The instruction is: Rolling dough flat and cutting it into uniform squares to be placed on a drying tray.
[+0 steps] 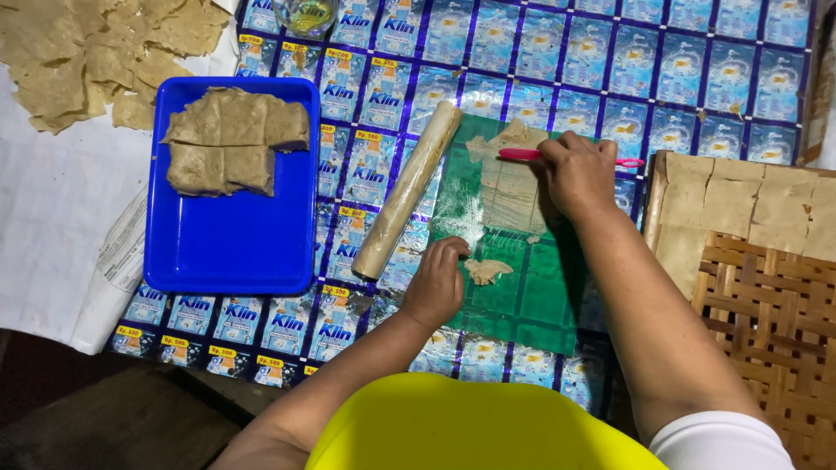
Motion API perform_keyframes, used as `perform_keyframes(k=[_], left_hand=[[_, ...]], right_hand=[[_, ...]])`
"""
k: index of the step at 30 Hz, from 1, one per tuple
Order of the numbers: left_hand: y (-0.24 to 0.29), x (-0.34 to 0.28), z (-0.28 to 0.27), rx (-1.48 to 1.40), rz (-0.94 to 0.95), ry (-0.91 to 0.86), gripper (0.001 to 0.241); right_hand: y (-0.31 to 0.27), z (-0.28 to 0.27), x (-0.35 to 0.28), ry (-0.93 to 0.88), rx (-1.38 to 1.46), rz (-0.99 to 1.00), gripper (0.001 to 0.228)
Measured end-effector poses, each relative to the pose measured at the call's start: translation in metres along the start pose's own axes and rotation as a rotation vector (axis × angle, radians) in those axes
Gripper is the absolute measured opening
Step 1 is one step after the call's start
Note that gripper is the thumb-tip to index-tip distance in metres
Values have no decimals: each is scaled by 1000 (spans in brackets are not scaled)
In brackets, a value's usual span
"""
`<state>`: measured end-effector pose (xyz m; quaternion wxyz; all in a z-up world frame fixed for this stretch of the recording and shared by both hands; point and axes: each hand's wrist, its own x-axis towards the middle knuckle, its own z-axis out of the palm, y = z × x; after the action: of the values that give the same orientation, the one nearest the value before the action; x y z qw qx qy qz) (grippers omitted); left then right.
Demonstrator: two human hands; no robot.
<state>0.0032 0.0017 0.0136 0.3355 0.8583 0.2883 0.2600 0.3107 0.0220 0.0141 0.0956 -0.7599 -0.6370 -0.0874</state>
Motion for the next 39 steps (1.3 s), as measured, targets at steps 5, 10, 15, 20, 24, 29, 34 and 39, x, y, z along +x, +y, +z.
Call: perform_keyframes(k=[5, 10, 15, 20, 24, 29, 34, 39], left_hand=[[-1, -1, -1, 4, -3, -9, 32], [-1, -1, 0, -8, -6, -13, 31], [3, -1, -2, -8, -16, -8, 30], [3, -2, -1, -8, -5, -18, 31], [2, -3, 0, -7, -9, -23, 32], [-2, -6, 5, -4, -15, -28, 31], [0, -7, 2, -14, -23, -29, 31], [1, -3, -2, -19, -20, -28, 31]], right_hand=[[-3, 1, -2, -105, 40, 66, 6], [-12, -23, -33, -211, 188, 266, 19], [-44, -83, -88, -106, 214, 431, 36], [-39, -73, -162, -59, 24, 407, 43], [-53, -71, -191, -206, -76, 393, 43], [-51, -23, -182, -173, -69, 390, 40], [-22, 12, -137, -97, -78, 417, 34], [4, -2, -68, -99, -106, 378, 29]])
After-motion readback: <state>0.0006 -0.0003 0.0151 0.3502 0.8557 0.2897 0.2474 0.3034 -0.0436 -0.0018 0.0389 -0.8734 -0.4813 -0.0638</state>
